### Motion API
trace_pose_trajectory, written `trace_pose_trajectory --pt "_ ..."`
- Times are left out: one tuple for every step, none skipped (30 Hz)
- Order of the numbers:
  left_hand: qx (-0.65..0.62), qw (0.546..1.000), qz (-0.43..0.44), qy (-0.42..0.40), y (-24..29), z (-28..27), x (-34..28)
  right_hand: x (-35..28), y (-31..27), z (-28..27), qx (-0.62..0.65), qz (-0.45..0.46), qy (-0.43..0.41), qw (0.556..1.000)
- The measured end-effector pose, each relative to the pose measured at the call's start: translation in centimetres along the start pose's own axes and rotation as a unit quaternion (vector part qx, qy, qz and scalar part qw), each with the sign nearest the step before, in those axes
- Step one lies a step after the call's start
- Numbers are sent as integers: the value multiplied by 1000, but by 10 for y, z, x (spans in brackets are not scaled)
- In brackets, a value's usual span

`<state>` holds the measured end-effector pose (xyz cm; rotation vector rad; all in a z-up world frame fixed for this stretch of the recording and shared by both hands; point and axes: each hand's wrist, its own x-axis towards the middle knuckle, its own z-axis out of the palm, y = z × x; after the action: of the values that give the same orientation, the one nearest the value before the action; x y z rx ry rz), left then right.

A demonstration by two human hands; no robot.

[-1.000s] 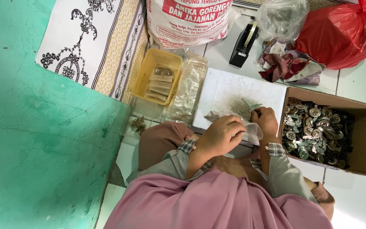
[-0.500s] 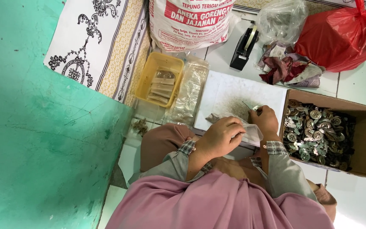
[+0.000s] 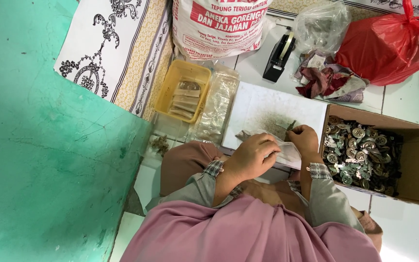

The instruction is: Sorting small metal components from a bulk container into individual plastic bags and inspecting them on a work surface.

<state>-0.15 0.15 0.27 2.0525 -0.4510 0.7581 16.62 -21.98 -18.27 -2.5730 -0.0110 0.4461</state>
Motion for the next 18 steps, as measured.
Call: trace_pose_trajectory --pt "0 1000 0 0 1 -1 0 -1 3 1 0 0 0 1000" --pt "2 1000 0 2 2 -1 0 -2 5 3 12 -5 6 1000" --pt "4 1000 0 3 3 -2 0 -3 8 4 24 -9 13 1000" --pt "4 1000 1 3 2 -1 -1 -4 13 6 24 -10 13 1000" --pt "3 1000 1 3 1 0 -3 -5 19 8 54 -14 19 998" --pt "2 1000 2 4 0 1 -5 -5 24 10 83 -18 25 996" --pt "3 1000 2 5 0 2 -5 -17 17 4 83 -20 25 996" --pt "3 1000 -4 7 1 2 -6 -30 11 -1 180 -45 43 982" --pt "2 1000 -9 10 1 2 -7 -43 5 -6 275 -69 61 957" --pt "3 1000 -10 10 1 4 -7 -61 -14 -20 276 -70 60 957" --pt "1 1000 -4 15 0 5 -7 -79 -32 -35 313 -95 71 942" --pt "-1 1000 2 18 0 6 -8 -98 -50 -49 350 -120 82 925" --pt "-1 1000 2 18 1 7 -9 -106 -53 -63 351 -119 82 925" --pt "5 1000 0 18 1 7 -9 -112 -58 -77 358 -167 94 914" --pt "10 1000 -2 19 2 7 -9 -119 -62 -91 363 -215 106 900" --pt "11 1000 -2 20 3 7 -11 -131 -71 -111 364 -216 106 900" --pt "-14 999 -34 -14 4 6 -13 -143 -81 -130 261 -320 103 905" --pt "-39 996 -66 -47 5 6 -15 -154 -90 -149 152 -418 97 891"
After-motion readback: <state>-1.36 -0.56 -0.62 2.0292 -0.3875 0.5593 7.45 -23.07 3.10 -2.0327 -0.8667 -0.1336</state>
